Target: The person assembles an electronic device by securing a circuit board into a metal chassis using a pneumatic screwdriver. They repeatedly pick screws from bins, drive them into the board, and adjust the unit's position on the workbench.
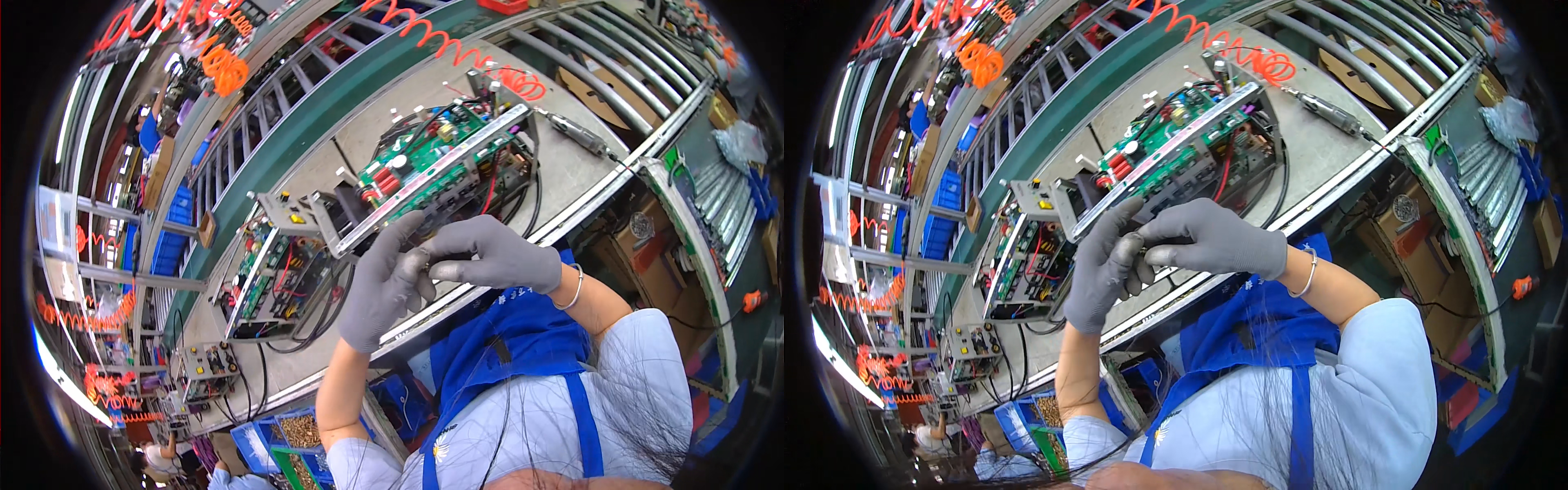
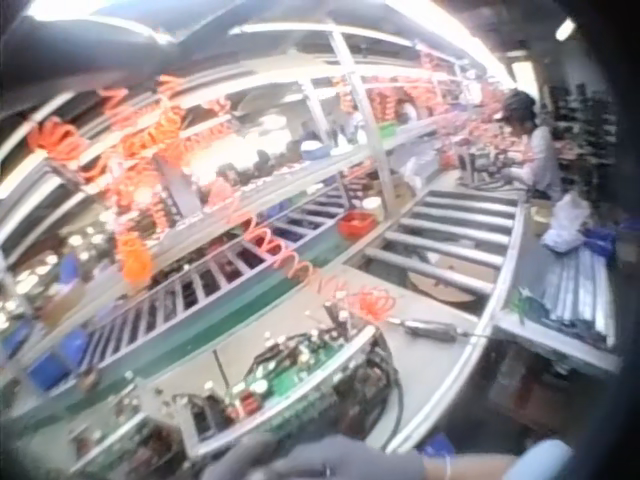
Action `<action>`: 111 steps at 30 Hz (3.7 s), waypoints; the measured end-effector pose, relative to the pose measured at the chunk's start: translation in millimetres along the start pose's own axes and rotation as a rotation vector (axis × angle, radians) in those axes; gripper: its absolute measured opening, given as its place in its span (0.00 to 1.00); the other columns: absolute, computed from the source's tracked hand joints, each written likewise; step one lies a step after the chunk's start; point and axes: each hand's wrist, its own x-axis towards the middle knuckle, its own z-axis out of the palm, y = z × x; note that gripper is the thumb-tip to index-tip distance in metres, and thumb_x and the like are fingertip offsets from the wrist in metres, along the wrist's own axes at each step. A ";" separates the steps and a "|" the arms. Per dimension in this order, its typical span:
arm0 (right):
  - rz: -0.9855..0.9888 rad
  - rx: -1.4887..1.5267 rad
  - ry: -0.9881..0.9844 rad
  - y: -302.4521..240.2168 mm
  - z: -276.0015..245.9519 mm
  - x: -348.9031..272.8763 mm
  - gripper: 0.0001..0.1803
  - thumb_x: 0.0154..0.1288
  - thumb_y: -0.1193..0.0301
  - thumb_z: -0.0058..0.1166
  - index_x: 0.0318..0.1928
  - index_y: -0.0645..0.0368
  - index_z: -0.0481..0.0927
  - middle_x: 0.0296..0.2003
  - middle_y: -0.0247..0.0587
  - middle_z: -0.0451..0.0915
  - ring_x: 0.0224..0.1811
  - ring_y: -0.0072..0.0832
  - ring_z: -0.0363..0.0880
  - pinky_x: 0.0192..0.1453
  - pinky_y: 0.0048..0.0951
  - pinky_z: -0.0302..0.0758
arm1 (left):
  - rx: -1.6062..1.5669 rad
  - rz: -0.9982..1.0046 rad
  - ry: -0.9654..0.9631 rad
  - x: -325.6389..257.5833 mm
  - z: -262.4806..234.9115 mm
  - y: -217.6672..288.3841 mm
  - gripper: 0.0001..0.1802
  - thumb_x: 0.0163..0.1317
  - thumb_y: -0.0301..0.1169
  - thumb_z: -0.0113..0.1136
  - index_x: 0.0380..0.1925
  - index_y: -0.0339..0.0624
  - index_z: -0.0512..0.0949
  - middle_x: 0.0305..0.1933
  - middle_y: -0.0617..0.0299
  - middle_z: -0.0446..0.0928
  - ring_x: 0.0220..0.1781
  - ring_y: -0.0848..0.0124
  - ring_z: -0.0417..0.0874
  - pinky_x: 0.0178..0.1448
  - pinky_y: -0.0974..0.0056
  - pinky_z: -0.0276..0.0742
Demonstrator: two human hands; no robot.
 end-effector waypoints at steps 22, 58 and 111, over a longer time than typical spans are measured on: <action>0.130 -0.076 0.407 49.4 -92.1 -10.9 0.13 0.70 0.65 0.56 0.43 0.63 0.81 0.28 0.37 0.82 0.24 0.19 0.79 0.30 0.24 0.75 | 1.226 0.636 1.205 173.2 92.4 -72.0 0.26 0.51 0.48 0.63 0.51 0.54 0.78 0.49 0.68 0.76 0.59 0.67 0.71 0.71 0.49 0.52; 0.148 -0.161 0.485 39.1 -67.7 21.5 0.16 0.74 0.61 0.50 0.40 0.62 0.82 0.26 0.32 0.80 0.23 0.14 0.76 0.24 0.18 0.72 | 1.205 0.732 1.269 166.3 74.4 -66.3 0.15 0.55 0.48 0.59 0.39 0.58 0.81 0.35 0.73 0.78 0.41 0.70 0.77 0.63 0.55 0.59; 0.178 -1.121 -0.045 17.4 -113.5 105.4 0.23 0.67 0.53 0.51 0.28 0.59 0.85 0.27 0.51 0.82 0.33 0.46 0.85 0.39 0.45 0.80 | 1.206 0.779 1.265 196.5 25.0 -44.4 0.11 0.44 0.40 0.67 0.30 0.57 0.80 0.29 0.73 0.79 0.36 0.67 0.77 0.50 0.57 0.62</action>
